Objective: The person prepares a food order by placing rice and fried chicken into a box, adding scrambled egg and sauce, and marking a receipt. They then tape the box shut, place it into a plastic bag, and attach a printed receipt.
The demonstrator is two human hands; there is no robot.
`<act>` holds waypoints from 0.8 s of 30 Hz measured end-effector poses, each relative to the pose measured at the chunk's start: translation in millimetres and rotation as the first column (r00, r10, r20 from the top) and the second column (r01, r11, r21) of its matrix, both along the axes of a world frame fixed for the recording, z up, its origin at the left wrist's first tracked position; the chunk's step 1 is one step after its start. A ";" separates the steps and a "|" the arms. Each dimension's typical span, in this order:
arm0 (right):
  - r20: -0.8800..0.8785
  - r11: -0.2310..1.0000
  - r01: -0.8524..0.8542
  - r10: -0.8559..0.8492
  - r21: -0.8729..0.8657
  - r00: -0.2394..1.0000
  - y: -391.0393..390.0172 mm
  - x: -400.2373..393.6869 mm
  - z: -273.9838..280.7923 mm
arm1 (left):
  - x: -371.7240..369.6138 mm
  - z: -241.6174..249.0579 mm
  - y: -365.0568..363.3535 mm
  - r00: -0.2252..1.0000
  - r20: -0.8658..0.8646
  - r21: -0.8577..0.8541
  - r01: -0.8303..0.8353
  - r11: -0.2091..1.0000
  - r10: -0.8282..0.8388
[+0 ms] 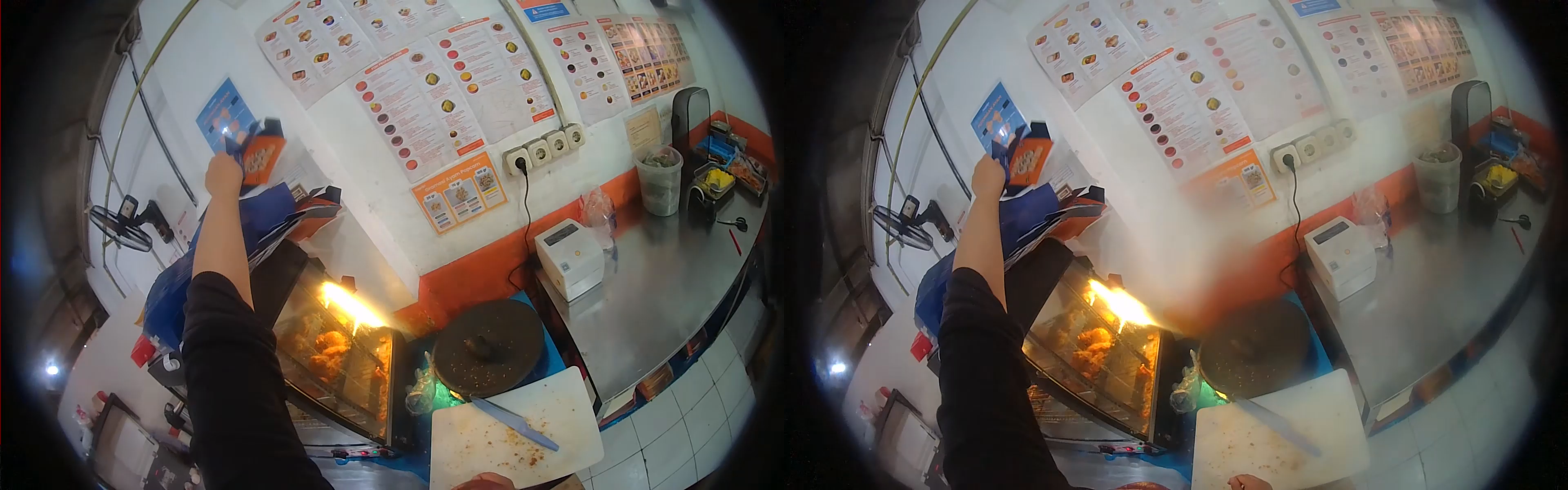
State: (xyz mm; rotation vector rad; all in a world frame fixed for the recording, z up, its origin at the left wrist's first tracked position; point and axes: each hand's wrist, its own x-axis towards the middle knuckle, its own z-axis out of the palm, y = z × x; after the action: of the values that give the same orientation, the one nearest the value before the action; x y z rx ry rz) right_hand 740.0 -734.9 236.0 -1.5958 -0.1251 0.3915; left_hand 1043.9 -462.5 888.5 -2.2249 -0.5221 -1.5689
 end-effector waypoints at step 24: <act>0.437 0.987 -0.123 0.066 0.102 0.897 -17.1 -23.0 119.8 | -409.4 -503.1 -72.2 0.075 0.189 -0.975 0.137 -0.178 -0.979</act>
State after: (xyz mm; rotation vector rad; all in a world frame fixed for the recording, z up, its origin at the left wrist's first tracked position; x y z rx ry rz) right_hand 717.0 -751.9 355.8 -1.5313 -0.5608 0.0927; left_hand 634.5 -534.7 385.4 -4.2859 0.6264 0.1491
